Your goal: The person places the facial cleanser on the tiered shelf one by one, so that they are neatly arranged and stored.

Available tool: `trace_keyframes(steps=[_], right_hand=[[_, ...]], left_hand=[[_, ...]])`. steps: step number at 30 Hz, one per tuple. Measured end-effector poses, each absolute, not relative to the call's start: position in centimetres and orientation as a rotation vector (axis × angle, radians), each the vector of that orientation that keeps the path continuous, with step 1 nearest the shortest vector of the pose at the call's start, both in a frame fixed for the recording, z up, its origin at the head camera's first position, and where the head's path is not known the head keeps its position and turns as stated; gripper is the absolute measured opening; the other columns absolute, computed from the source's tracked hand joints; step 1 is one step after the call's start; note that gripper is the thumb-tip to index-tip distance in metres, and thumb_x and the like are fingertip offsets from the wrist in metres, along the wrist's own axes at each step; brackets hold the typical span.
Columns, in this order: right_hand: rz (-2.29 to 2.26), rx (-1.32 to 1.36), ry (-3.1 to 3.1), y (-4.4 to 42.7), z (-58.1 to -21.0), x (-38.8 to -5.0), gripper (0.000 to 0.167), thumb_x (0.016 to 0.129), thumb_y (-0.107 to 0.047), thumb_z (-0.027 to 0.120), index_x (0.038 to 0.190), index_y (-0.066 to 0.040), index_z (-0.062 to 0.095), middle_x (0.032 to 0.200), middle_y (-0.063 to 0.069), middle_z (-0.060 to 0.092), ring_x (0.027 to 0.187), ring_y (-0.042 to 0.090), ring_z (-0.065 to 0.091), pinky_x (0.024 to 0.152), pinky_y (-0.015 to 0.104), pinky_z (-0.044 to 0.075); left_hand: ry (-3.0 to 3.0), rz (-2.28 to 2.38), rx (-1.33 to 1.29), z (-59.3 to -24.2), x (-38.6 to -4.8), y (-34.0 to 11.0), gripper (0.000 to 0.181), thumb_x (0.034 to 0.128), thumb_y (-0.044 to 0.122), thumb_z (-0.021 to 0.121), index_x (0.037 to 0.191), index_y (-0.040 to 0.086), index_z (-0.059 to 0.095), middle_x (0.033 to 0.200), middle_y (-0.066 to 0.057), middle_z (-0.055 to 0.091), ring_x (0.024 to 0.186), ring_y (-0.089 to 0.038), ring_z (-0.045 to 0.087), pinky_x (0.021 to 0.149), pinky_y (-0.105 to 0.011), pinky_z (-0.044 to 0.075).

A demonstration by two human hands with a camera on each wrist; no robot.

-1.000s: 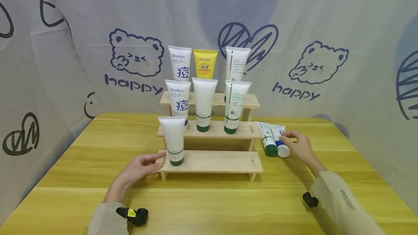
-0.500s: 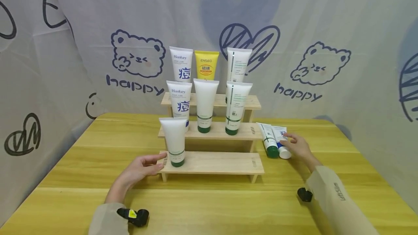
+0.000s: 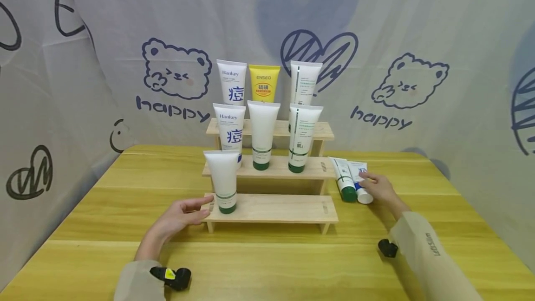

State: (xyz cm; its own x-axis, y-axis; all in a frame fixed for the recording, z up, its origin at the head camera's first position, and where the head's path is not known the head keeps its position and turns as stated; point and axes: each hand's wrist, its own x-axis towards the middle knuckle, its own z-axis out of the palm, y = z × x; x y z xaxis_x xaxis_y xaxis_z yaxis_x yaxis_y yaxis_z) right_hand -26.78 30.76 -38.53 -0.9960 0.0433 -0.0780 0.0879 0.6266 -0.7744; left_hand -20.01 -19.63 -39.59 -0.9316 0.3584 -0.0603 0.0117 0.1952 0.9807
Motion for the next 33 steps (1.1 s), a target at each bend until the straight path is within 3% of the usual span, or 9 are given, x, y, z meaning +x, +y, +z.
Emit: trace_keyframes(steps=[7, 12, 16, 20, 23, 33], right_hand=[[-1.535, 0.243, 2.715, 31.6, -39.6, -27.3, 0.059, 0.084, -0.02, 0.06, 0.135, -0.003, 0.037, 0.123, 0.034, 0.037, 0.092, 0.029, 0.05, 0.068, 0.03, 0.047], [-1.659, 0.328, 2.64, 31.5, -39.5, -27.1, 0.06, 0.085, -0.017, 0.058, 0.138, -0.002, 0.032, 0.12, 0.034, 0.037, 0.081, 0.024, 0.053, 0.057, 0.027, 0.049], [-1.741, 0.413, 2.548, 30.9, -38.4, -26.1, 0.062, 0.089, -0.013, 0.05, 0.139, 0.005, 0.018, 0.127, 0.037, 0.028, 0.085, 0.026, 0.052, 0.059, 0.027, 0.05], [-1.934, 0.421, 2.419, 30.8, -38.3, -25.6, 0.068, 0.087, -0.006, 0.049, 0.14, 0.006, 0.008, 0.128, 0.038, 0.023, 0.078, 0.023, 0.053, 0.059, 0.031, 0.051], [-2.017, 0.403, 2.4, 30.8, -38.1, -25.3, 0.073, 0.084, 0.001, 0.052, 0.139, 0.007, 0.004, 0.125, 0.039, 0.024, 0.066, 0.012, 0.053, 0.055, 0.03, 0.051], [-2.067, 0.414, 2.433, 30.3, -37.7, -24.5, 0.09, 0.079, 0.005, 0.058, 0.142, -0.006, -0.007, 0.129, 0.039, 0.027, 0.071, 0.014, 0.055, 0.057, 0.034, 0.052]], left_hand=[[2.2, 1.803, 0.348, -39.8, -20.0, -19.6, 0.053, 0.0866, 0.022, 0.06, 0.131, -0.001, 0.043, 0.137, -0.02, 0.033, 0.119, -0.035, 0.036, 0.084, -0.036, 0.045], [2.203, 1.804, 0.341, -39.8, -20.0, -19.6, 0.053, 0.0866, 0.022, 0.06, 0.131, -0.001, 0.042, 0.137, -0.02, 0.033, 0.119, -0.035, 0.037, 0.084, -0.037, 0.045], [2.203, 1.809, 0.347, -39.7, -19.9, -19.6, 0.054, 0.0863, 0.022, 0.061, 0.13, -0.003, 0.042, 0.137, -0.021, 0.033, 0.119, -0.036, 0.037, 0.084, -0.037, 0.045], [2.203, 1.811, 0.358, -39.6, -19.9, -19.5, 0.053, 0.0862, 0.021, 0.061, 0.13, -0.004, 0.042, 0.137, -0.021, 0.034, 0.119, -0.036, 0.036, 0.084, -0.037, 0.045], [2.206, 1.805, 0.363, -39.6, -20.0, -19.5, 0.054, 0.0861, 0.021, 0.061, 0.13, -0.004, 0.042, 0.137, -0.021, 0.034, 0.119, -0.036, 0.036, 0.084, -0.037, 0.045], [2.209, 1.799, 0.372, -39.6, -20.0, -19.5, 0.054, 0.0864, 0.022, 0.06, 0.13, -0.003, 0.042, 0.137, -0.021, 0.033, 0.119, -0.037, 0.036, 0.084, -0.037, 0.045]])
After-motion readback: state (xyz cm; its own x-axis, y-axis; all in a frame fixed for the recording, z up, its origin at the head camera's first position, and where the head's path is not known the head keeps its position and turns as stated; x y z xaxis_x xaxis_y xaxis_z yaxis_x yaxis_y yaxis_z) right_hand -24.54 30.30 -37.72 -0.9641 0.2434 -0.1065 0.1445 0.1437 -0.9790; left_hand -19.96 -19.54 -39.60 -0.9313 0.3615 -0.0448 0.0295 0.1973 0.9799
